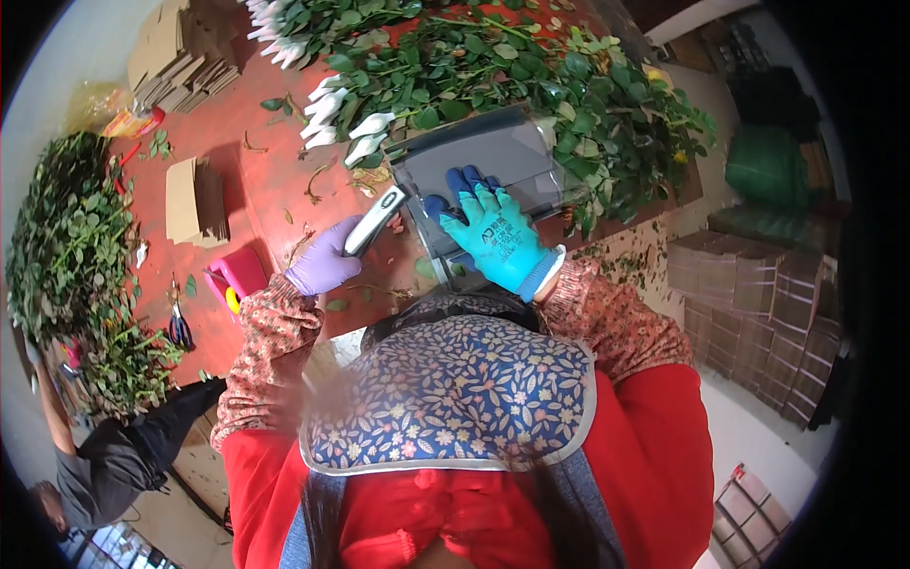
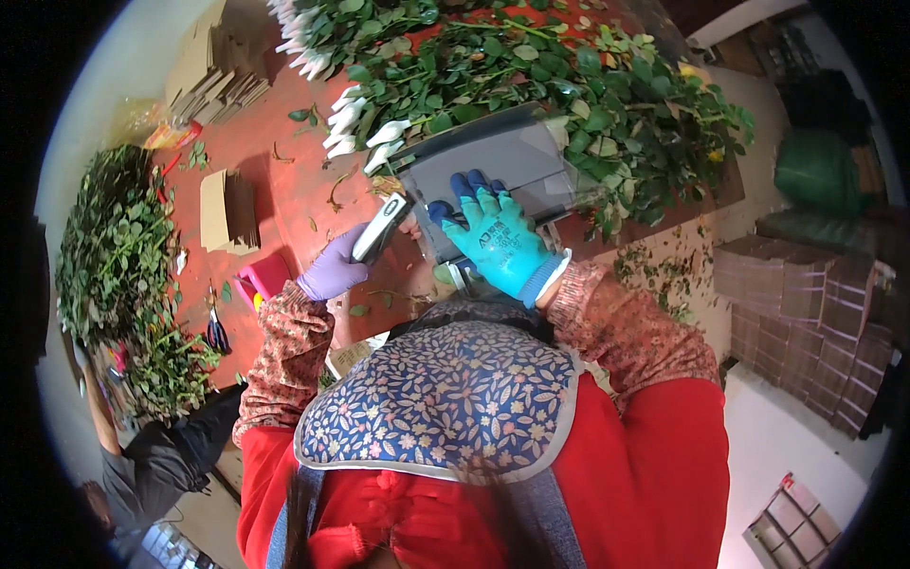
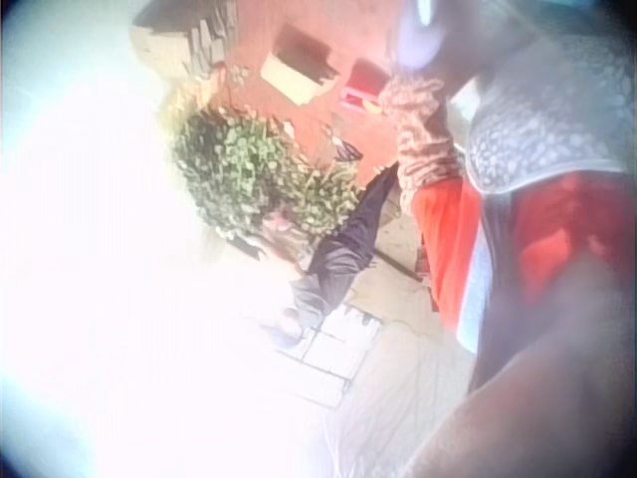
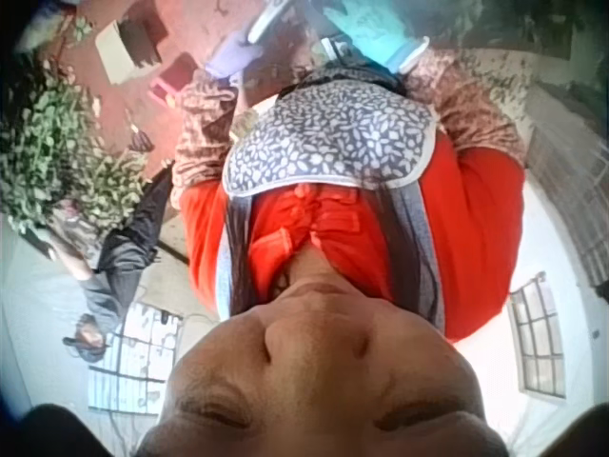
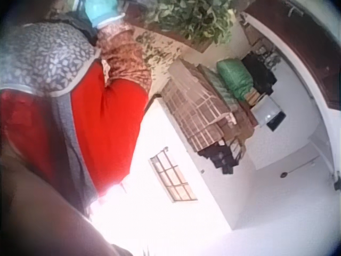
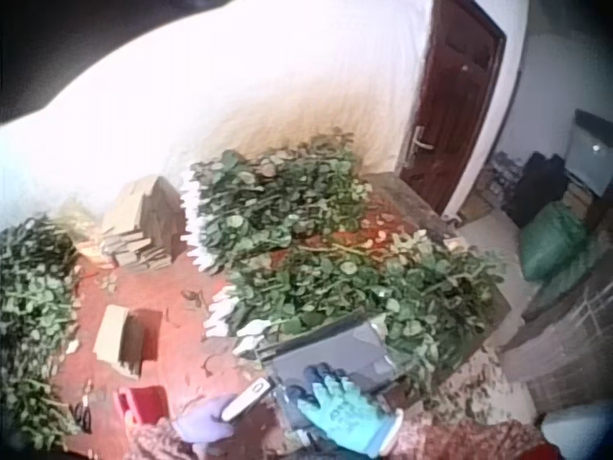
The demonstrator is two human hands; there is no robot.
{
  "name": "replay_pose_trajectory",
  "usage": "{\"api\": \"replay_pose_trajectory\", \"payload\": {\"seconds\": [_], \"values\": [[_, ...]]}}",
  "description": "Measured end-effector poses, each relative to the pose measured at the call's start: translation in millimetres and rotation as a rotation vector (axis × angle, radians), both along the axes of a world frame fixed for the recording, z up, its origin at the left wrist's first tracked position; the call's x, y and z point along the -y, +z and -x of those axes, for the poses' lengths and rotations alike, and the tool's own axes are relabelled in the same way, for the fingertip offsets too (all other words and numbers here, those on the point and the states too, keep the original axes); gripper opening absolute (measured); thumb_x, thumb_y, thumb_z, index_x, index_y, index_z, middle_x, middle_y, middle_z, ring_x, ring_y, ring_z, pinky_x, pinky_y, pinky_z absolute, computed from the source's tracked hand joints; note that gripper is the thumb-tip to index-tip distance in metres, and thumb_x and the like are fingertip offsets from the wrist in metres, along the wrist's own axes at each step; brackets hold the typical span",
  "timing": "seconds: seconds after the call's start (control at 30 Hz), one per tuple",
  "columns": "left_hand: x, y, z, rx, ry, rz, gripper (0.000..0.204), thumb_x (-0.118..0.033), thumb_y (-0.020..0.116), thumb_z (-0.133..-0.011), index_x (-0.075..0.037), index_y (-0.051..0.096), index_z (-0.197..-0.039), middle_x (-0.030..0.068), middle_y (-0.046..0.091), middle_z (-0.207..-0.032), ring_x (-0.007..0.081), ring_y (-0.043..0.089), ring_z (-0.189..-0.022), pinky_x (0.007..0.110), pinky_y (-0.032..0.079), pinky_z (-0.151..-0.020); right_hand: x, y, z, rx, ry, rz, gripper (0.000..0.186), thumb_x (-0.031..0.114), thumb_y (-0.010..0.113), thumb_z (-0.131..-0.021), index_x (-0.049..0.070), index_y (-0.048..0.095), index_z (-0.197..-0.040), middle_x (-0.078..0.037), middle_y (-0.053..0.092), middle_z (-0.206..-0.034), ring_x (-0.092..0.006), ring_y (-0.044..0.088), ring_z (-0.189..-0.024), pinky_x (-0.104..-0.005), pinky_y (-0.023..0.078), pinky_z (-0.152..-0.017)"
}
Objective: The person arranges white and pink roses into black containers, first by placing stems into a box with a divider and then by grouping bunches into larger black sleeves.
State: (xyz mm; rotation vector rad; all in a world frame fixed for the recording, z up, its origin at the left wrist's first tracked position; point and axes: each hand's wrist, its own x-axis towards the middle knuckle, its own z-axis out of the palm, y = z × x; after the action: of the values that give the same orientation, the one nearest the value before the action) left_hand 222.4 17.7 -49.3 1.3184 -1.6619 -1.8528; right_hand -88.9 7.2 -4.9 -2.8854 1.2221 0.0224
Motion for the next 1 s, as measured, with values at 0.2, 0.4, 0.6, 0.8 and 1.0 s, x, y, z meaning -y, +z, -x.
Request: {"api": "replay_pose_trajectory", "payload": {"seconds": [0.2, 0.4, 0.6, 0.8, 1.0], "values": [[14.1, 17.4, 1.1, 0.039, -0.127, 0.135, 0.068, 0.004, 0.056, -0.074, -0.001, 0.048, -0.141, 0.013, 0.061, -0.118, 0.023, 0.058, -0.112, 0.034, 0.046, -0.099, -4.6, -5.8, -2.3, -0.002, -0.009, -0.009, 0.055, 0.022, 0.054, -0.091, 0.019, 0.048, -0.146, -0.026, 0.035, -0.155, -0.0439, 0.038, -0.141, -0.0569, 0.034, -0.111], [27.9, 27.1, 6.5, 0.074, -0.248, 0.166, 0.068, 0.005, 0.057, -0.074, -0.001, 0.048, -0.141, 0.016, 0.06, -0.126, 0.0256, 0.057, -0.121, 0.035, 0.044, -0.105, -7.0, -7.5, -2.0, -0.003, -0.019, -0.01, 0.051, 0.024, 0.053, -0.091, 0.019, 0.051, -0.143, -0.024, 0.036, -0.155, -0.0418, 0.04, -0.14, -0.054, 0.036, -0.109], [31.5, 25.0, 7.1, 0.111, -0.364, 0.223, 0.067, 0.006, 0.057, -0.075, -0.004, 0.049, -0.141, 0.0155, 0.062, -0.126, 0.0256, 0.059, -0.121, 0.034, 0.045, -0.103, -3.2, -2.7, 5.3, 0.052, -0.008, 0.061, 0.05, 0.025, 0.053, -0.09, 0.013, 0.053, -0.139, -0.022, 0.041, -0.152, -0.0384, 0.043, -0.138, -0.0496, 0.037, -0.108], [32.3, 28.5, 22.3, 0.398, -0.339, 0.285, 0.044, -0.008, 0.065, -0.077, -0.004, 0.062, -0.121, 0.0211, 0.069, -0.1, 0.0352, 0.068, -0.096, 0.042, 0.054, -0.086, -5.1, -1.9, 1.7, 0.115, -0.024, 0.066, 0.05, 0.024, 0.054, -0.089, 0.008, 0.053, -0.137, -0.019, 0.044, -0.15, -0.0349, 0.045, -0.136, -0.0469, 0.039, -0.106], [38.7, 34.7, 31.7, 0.682, -0.428, 0.369, 0.027, -0.023, 0.069, -0.076, -0.005, 0.07, -0.097, 0.0232, 0.069, -0.085, 0.0406, 0.068, -0.082, 0.049, 0.054, -0.074, 28.6, 32.4, 27.7, 0.411, 0.1, -0.218, 0.045, 0.027, 0.07, -0.083, 0.005, 0.062, -0.121, -0.018, 0.062, -0.125, -0.033, 0.058, -0.121, -0.0423, 0.044, -0.101]]}}
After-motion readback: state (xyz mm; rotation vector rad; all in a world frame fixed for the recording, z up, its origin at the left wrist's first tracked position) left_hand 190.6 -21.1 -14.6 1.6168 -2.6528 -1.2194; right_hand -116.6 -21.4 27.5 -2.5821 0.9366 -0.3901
